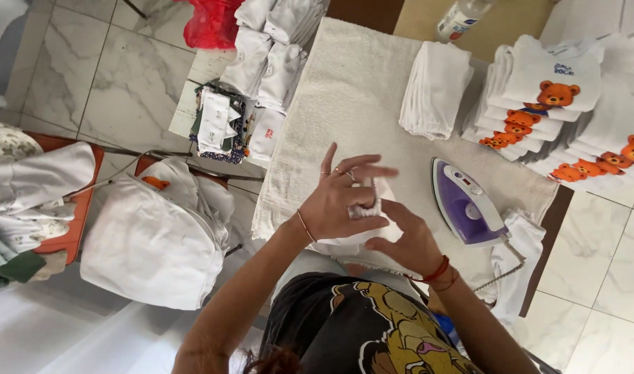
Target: Ironing and folding small white garments on a padded table in a garment production environment.
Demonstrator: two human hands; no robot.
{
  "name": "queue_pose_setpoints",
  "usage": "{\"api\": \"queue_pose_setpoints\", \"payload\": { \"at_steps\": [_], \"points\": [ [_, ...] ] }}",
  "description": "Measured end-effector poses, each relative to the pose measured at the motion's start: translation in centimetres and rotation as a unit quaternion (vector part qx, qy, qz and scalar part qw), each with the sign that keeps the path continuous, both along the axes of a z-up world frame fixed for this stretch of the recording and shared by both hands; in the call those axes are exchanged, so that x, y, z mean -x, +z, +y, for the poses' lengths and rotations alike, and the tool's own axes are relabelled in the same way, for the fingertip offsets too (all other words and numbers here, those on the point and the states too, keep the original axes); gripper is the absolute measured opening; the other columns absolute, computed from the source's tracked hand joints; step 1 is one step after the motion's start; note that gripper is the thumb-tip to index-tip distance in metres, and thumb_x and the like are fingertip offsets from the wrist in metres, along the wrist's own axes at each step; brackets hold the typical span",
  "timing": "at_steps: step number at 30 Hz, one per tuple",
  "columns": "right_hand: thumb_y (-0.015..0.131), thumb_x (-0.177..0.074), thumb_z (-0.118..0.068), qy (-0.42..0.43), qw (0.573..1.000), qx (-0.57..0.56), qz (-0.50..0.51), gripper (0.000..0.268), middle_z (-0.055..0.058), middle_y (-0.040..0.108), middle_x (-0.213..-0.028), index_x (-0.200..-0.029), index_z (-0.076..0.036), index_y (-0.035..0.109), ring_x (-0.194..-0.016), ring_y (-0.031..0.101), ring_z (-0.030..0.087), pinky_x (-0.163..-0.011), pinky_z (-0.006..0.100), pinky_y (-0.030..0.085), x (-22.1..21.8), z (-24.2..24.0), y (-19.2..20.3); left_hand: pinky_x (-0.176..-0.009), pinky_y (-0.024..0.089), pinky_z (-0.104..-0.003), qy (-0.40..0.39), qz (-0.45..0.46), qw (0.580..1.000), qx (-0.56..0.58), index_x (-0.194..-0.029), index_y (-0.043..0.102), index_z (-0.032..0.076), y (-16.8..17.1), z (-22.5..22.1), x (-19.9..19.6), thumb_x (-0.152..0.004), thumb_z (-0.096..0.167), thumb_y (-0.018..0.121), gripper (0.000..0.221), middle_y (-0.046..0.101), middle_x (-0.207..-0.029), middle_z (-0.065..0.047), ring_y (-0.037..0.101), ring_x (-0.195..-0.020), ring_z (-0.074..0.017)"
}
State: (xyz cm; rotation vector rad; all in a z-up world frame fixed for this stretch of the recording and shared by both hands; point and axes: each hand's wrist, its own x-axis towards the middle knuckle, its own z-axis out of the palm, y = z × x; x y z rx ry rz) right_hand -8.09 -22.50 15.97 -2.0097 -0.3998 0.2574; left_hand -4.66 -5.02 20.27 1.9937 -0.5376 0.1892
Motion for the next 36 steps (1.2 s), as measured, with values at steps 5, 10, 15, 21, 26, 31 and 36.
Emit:
{"api": "queue_pose_setpoints", "payload": {
  "at_steps": [5, 10, 15, 21, 26, 31, 36],
  "points": [
    [0.074, -0.066, -0.016, -0.087, 0.996, 0.001, -0.020, 0.032, 0.014, 0.063, -0.076, -0.090, -0.001, 0.061, -0.082, 0.058, 0.037, -0.069, 0.040, 0.046, 0.1, -1.2, 2.2, -0.100, 0.022, -0.050, -0.075, -0.049, 0.993, -0.076, -0.082, 0.056, 0.018, 3.5, -0.3, -2.1, -0.073, 0.047, 0.059, 0.031, 0.056, -0.084, 0.000, 0.059, -0.082, -0.0203],
    [0.073, -0.069, -0.019, -0.135, 0.990, 0.042, -0.010, 0.016, 0.005, 0.063, -0.065, -0.079, -0.010, 0.065, -0.074, 0.063, 0.021, -0.068, 0.033, 0.046, -3.1, -2.4, 3.2, -0.073, 0.048, -0.041, -0.121, 0.001, 0.980, -0.155, -0.100, 0.055, 0.016, 5.7, 0.5, -4.5, -0.078, 0.024, 0.062, 0.024, 0.050, -0.092, -0.008, 0.059, -0.071, -0.0272],
    [0.069, -0.074, 0.003, -0.106, 0.971, -0.044, -0.211, 0.012, 0.008, 0.063, -0.075, -0.082, -0.005, 0.066, -0.076, 0.062, 0.028, -0.075, 0.035, 0.047, -7.2, -1.2, 7.1, -0.064, 0.049, -0.034, 0.025, -0.195, 0.968, -0.157, -0.098, 0.052, 0.018, 9.8, 0.7, -3.5, -0.080, 0.018, 0.061, 0.021, 0.057, -0.086, -0.001, 0.060, -0.067, -0.0223],
    [0.058, -0.069, 0.017, 0.051, 0.957, -0.051, -0.281, 0.035, 0.005, 0.065, -0.094, -0.093, -0.008, 0.062, -0.094, 0.061, 0.018, -0.092, 0.035, 0.042, -4.9, -1.7, 4.3, -0.053, 0.048, -0.020, 0.017, -0.267, 0.957, -0.110, -0.090, 0.056, 0.007, 5.5, 0.9, 3.8, -0.079, 0.007, 0.070, 0.018, 0.061, -0.080, -0.003, 0.058, -0.068, -0.0150],
    [0.059, -0.071, -0.003, 0.157, 0.960, 0.104, -0.209, 0.023, -0.005, 0.062, -0.101, -0.086, -0.019, 0.062, -0.102, 0.053, 0.022, -0.096, 0.046, 0.029, 0.7, -2.9, -5.9, -0.064, 0.045, -0.032, -0.065, -0.072, 0.983, -0.154, -0.095, 0.057, 0.009, -2.6, 0.7, 10.0, -0.082, 0.004, 0.051, 0.015, 0.060, -0.090, -0.004, 0.058, -0.075, -0.0199],
    [0.052, -0.053, 0.002, 0.258, 0.942, 0.212, -0.046, 0.032, -0.004, 0.061, -0.102, -0.074, -0.019, 0.065, -0.097, 0.051, 0.019, -0.084, 0.051, 0.025, 2.0, -2.4, -8.7, -0.047, 0.045, -0.035, -0.144, 0.105, 0.966, -0.188, -0.096, 0.055, 0.014, -7.1, 0.8, 10.5, -0.077, 0.005, 0.052, 0.022, 0.062, -0.087, -0.007, 0.057, -0.059, -0.0254],
    [0.040, -0.070, 0.014, 0.046, 0.972, 0.174, -0.154, 0.036, 0.010, 0.058, -0.104, -0.095, -0.004, 0.059, -0.090, 0.057, 0.021, -0.077, 0.033, 0.045, -3.1, 0.3, -10.8, -0.054, 0.047, -0.040, -0.204, 0.173, 0.938, -0.221, -0.096, 0.057, 0.016, -8.3, 0.8, 9.2, -0.064, -0.001, 0.055, 0.037, 0.062, -0.091, -0.006, 0.059, -0.071, -0.0279]
  ]
}}
